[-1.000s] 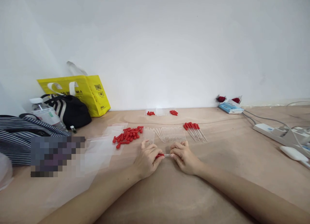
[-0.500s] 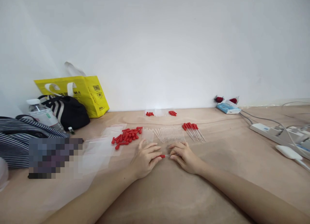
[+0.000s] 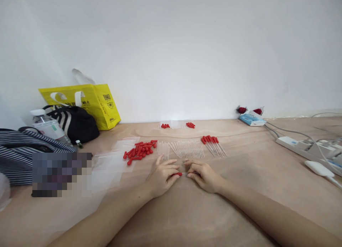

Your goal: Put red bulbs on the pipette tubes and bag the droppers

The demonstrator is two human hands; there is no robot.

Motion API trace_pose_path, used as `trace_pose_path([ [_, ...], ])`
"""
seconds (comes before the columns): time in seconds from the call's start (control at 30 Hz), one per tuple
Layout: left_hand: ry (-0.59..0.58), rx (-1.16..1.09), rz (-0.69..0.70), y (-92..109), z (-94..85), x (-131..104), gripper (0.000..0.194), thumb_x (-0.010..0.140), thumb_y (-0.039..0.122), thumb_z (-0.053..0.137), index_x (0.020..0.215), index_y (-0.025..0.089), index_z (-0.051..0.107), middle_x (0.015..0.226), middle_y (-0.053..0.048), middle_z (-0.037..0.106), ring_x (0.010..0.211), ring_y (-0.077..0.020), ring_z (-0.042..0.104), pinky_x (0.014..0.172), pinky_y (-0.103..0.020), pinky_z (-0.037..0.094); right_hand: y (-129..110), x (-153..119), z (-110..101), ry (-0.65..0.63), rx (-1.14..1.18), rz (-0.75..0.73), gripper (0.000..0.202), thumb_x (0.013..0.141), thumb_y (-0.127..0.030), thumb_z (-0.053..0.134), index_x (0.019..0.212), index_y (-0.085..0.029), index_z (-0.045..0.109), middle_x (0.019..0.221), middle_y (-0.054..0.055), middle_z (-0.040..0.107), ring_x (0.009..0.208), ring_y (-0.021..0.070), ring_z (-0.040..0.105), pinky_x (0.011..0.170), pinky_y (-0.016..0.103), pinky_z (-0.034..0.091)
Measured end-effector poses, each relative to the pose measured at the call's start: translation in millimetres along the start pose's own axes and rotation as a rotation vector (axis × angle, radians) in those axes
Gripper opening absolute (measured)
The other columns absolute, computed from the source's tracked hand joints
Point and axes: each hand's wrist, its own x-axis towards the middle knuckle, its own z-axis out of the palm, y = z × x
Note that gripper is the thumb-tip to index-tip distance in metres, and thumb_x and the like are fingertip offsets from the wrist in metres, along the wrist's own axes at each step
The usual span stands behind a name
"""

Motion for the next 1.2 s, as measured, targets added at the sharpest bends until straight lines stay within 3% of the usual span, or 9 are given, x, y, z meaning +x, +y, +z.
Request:
trace_pose_path([
  [0.17, 0.068, 0.075, -0.047, -6.3, -2.4, -3.6, 0.025, 0.080, 0.027, 0.050, 0.104, 0.026, 0.059, 0.111, -0.005, 0.061, 0.112, -0.0233, 0.047, 0.100, -0.053, 0.013, 14.0, 1.5, -14.0, 0.089, -0.321, 0.064, 0.016, 0.082, -0.027, 0.048, 0.077, -0.020, 0.061, 0.082, 0.005, 0.061, 0.079, 0.0170, 0.054, 0.072, 0.032, 0.039],
  [0.3, 0.182, 0.125, -0.136, -16.1, -5.6, -4.5, 0.029, 0.077, 0.029, 0.053, 0.106, 0.024, 0.057, 0.111, -0.006, 0.059, 0.107, -0.0232, 0.048, 0.099, -0.049, 0.021, 46.9, 4.1, -34.5, 0.350, -0.462, 0.326, 0.022, 0.082, -0.032, 0.045, 0.076, -0.019, 0.062, 0.074, 0.005, 0.062, 0.073, 0.0179, 0.055, 0.067, 0.031, 0.035],
  [0.4, 0.232, 0.126, -0.218, -21.3, -6.5, -3.5, 0.024, 0.075, 0.027, 0.055, 0.098, 0.023, 0.059, 0.106, -0.005, 0.059, 0.102, -0.0233, 0.050, 0.094, -0.046, 0.029, 64.7, 9.1, -41.9, 0.442, -0.576, 0.548, 0.021, 0.080, -0.032, 0.045, 0.079, -0.019, 0.062, 0.074, 0.005, 0.064, 0.072, 0.0188, 0.055, 0.067, 0.031, 0.031],
  [0.47, 0.219, 0.122, -0.253, -22.6, -6.6, -2.9, 0.021, 0.074, 0.026, 0.056, 0.094, 0.024, 0.061, 0.104, -0.005, 0.059, 0.099, -0.0234, 0.050, 0.090, -0.045, 0.031, 69.2, 14.4, -40.4, 0.429, -0.649, 0.612, 0.019, 0.079, -0.030, 0.045, 0.079, -0.020, 0.061, 0.075, 0.004, 0.064, 0.074, 0.0194, 0.056, 0.068, 0.032, 0.029],
  [0.67, 0.191, 0.132, -0.322, -22.9, -7.8, -2.7, 0.015, 0.073, 0.026, 0.057, 0.086, 0.024, 0.063, 0.102, -0.004, 0.059, 0.099, -0.0243, 0.049, 0.088, -0.047, 0.030, 70.4, 30.1, -25.1, 0.323, -0.795, 0.624, 0.021, 0.080, -0.023, 0.040, 0.076, -0.019, 0.061, 0.080, 0.006, 0.066, 0.078, 0.0215, 0.055, 0.069, 0.035, 0.026],
  [0.97, 0.174, 0.186, -0.377, -24.2, -8.0, -0.1, 0.009, 0.073, 0.026, 0.056, 0.077, 0.025, 0.064, 0.101, -0.003, 0.058, 0.099, -0.0241, 0.048, 0.087, -0.045, 0.028, 64.2, 31.9, -27.5, 0.225, -0.728, 0.737, 0.024, 0.078, -0.026, 0.041, 0.077, -0.021, 0.065, 0.086, 0.008, 0.065, 0.084, 0.0235, 0.054, 0.075, 0.040, 0.026],
  [1.2, 0.280, 0.502, -0.589, -56.1, -33.2, 2.1, 0.012, 0.073, 0.029, 0.055, 0.078, 0.022, 0.062, 0.092, -0.006, 0.057, 0.093, -0.0256, 0.047, 0.078, -0.040, 0.031, 55.1, 42.3, -33.4, 0.021, -0.703, 0.935, 0.031, 0.078, -0.031, 0.038, 0.073, -0.016, 0.065, 0.086, 0.012, 0.065, 0.086, 0.0258, 0.055, 0.079, 0.043, 0.026],
])
